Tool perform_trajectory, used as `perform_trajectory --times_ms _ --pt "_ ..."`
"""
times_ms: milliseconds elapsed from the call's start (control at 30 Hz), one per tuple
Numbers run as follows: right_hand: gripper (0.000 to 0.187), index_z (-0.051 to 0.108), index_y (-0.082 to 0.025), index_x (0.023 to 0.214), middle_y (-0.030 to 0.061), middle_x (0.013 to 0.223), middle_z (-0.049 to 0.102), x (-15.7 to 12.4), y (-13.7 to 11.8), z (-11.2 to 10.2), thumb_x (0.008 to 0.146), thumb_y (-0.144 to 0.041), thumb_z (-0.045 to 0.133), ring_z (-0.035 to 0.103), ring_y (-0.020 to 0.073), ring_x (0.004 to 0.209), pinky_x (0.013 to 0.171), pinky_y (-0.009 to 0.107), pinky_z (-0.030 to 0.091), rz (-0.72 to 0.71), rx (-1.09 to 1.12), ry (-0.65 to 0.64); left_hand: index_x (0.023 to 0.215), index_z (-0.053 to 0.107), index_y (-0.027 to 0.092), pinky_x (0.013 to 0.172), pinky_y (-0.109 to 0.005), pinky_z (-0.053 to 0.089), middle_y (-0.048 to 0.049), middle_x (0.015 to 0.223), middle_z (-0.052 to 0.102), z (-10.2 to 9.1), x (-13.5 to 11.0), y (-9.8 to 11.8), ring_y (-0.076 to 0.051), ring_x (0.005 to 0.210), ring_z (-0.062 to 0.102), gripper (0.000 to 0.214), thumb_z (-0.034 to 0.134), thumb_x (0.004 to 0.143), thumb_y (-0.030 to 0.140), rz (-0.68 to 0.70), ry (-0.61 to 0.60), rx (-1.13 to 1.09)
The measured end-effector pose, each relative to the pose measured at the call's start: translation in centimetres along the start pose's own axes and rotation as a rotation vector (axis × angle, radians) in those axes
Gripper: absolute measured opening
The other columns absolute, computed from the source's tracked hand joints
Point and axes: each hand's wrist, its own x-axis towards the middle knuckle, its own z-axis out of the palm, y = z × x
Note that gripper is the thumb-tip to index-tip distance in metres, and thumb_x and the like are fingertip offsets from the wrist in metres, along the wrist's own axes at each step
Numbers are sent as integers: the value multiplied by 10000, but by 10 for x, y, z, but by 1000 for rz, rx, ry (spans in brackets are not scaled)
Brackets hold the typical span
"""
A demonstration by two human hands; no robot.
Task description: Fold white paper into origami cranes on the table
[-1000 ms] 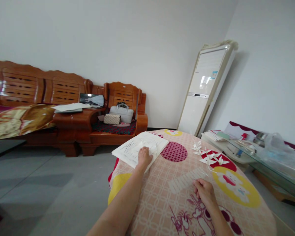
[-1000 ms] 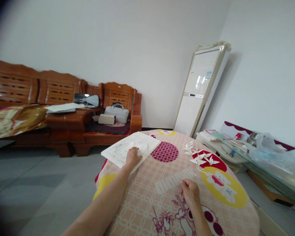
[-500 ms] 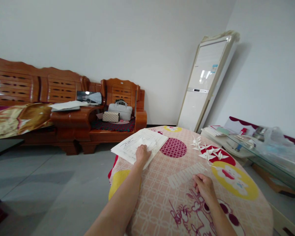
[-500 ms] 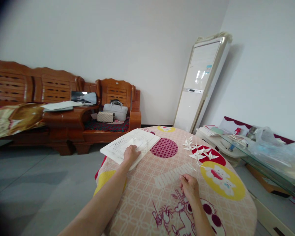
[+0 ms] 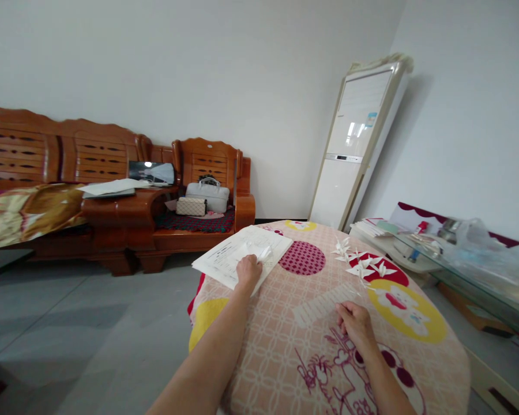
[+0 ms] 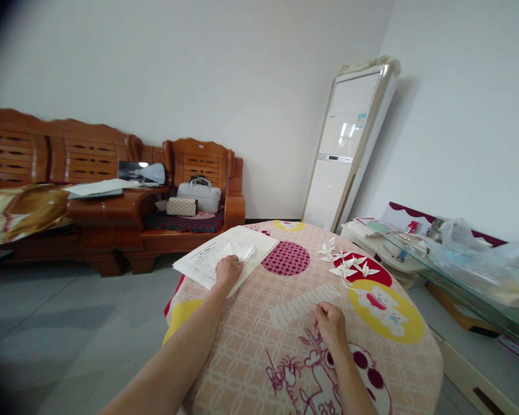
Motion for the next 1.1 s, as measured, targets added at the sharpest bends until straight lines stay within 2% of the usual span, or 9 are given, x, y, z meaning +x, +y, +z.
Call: perform_trajectory --times_ms 167,333,533,633,767,900,933,1000,1100 --pt "357 522 -201 551 -25 427 531 0 -1 0 784 -470 502 475 119 318 359 223 341 -3 1 6 974 710 137 785 -310 463 -168 984 705 2 1 -3 -277 963 652 286 520 835 299 -14 20 -40" --pt "360 517 -201 535 -22 423 533 -1 -3 0 782 -462 504 477 116 321 368 221 351 -6 -1 8 904 731 132 783 -307 459 -175 939 710 2 1 -4 -273 943 660 270 482 835 208 -44 45 -110" --pt "340 536 -197 556 -15 435 551 0 -1 1 774 -457 509 482 121 320 354 221 344 -11 16 16 930 721 104 795 -315 463 -179 961 711 -7 -2 1 -279 960 655 283 471 815 174 -49 88 -279" --pt "331 532 -196 554 -15 432 550 0 -1 2 770 -447 515 475 117 314 348 218 342 -12 32 28 930 713 128 760 -262 475 -103 923 730 -13 -8 10 -220 891 668 262 498 812 220 82 23 -434" --pt "296 544 -193 578 -14 449 558 -1 -2 2 759 -427 521 492 125 322 342 219 350 -15 47 58 842 709 128 685 -216 488 -42 899 737 -14 -24 29 -176 821 671 211 524 763 188 323 -173 -633" --pt "238 623 -170 755 14 568 629 -1 -4 -1 717 -395 554 545 145 383 385 241 420 -19 34 141 731 703 155 825 -229 486 -30 968 732 -10 -45 47 -169 907 662 150 568 682 110 575 -351 -725" --pt "281 641 -158 856 33 652 665 -1 -5 -1 698 -381 575 580 154 439 438 252 463 -32 29 165 737 704 166 863 -240 477 -29 987 728 -8 -50 50 -170 932 656 154 574 681 105 645 -387 -719" --pt "489 607 -136 1114 86 874 705 -1 -7 -2 668 -338 609 645 176 592 584 283 529 -85 12 207 759 707 185 914 -260 461 -30 1027 718 -6 -58 55 -173 971 644 165 579 692 105 752 -444 -668" --pt "720 461 -112 1354 175 1189 630 -1 -9 -2 666 -265 606 676 205 756 727 331 543 -188 -53 253 762 707 193 942 -271 446 -35 1067 702 1 -67 58 -177 1010 626 166 578 709 104 857 -504 -563"
